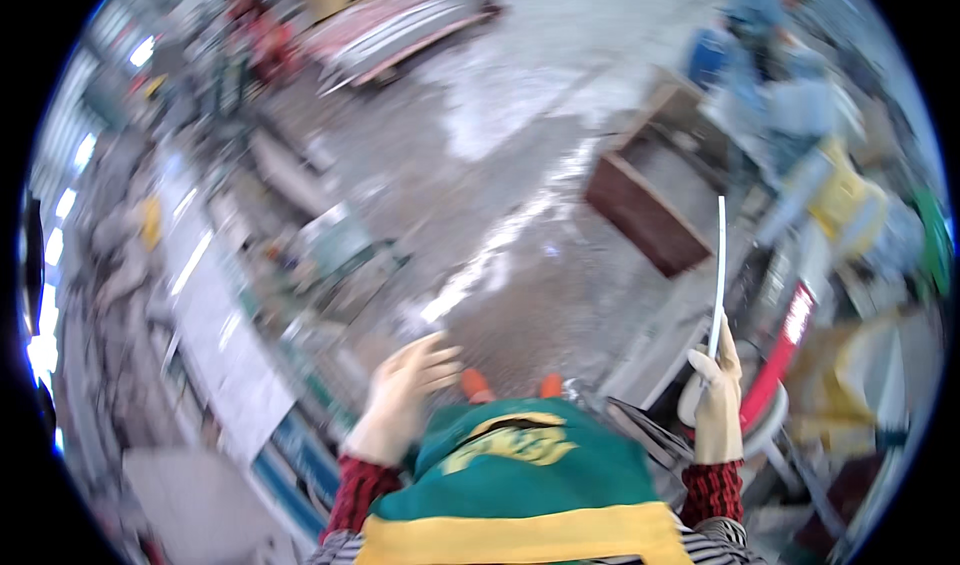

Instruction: The person operates a grinding machine to polish the edges of rectangular metal sheets. They repeatedly pick up a sheet, press it against the rotating wheel, and place it back on the conveyor belt. The process is continuous and repetitive.

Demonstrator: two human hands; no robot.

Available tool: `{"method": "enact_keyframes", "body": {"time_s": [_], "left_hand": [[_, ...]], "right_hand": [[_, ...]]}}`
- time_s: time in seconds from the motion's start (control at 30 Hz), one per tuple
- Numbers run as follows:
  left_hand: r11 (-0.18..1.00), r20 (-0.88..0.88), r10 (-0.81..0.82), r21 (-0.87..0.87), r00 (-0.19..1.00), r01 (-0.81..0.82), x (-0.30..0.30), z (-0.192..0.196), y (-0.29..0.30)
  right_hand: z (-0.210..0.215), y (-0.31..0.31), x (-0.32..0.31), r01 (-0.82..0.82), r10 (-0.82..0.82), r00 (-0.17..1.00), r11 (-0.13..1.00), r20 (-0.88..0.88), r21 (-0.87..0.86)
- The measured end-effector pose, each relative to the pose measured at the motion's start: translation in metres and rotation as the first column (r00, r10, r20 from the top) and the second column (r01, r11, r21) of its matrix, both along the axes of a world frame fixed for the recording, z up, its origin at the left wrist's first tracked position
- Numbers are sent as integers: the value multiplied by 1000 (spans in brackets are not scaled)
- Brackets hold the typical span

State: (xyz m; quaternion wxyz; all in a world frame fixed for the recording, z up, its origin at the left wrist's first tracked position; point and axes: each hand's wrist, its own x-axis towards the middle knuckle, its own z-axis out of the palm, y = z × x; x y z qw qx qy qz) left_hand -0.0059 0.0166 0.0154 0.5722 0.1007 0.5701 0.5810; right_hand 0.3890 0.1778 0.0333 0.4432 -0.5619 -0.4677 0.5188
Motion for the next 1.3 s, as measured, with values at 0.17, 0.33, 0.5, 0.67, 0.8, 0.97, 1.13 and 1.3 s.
{"method": "enact_keyframes", "body": {"time_s": [0.17,0.33,0.5,0.67,0.8,0.97,1.13,1.3], "left_hand": [[974,168,21,217,985,-58,3,18,-10],[767,250,485,339,838,-544,-16,17,-60],[412,197,861,269,469,-870,-43,5,-151],[157,279,932,264,231,-952,-53,-25,-218],[50,222,970,213,98,-976,-60,-60,-265],[-96,135,988,137,-77,-986,-80,-93,-304],[-188,111,977,60,-181,-980,-99,-127,-318],[-175,124,978,41,-168,-984,-113,-132,-311]], "right_hand": [[-4,-10,-151,-618,593,784,772,-183,-148],[2,-46,-299,-978,885,148,65,441,196],[48,-120,-407,-869,518,-124,-469,846,159],[23,-193,-466,-666,387,-74,-705,919,243],[28,-213,-496,-584,430,-217,-777,877,237],[12,-188,-503,-686,515,-299,-701,803,194],[-17,-153,-482,-835,580,-317,-546,750,69],[-42,-128,-457,-946,662,-289,-309,691,-99]]}}
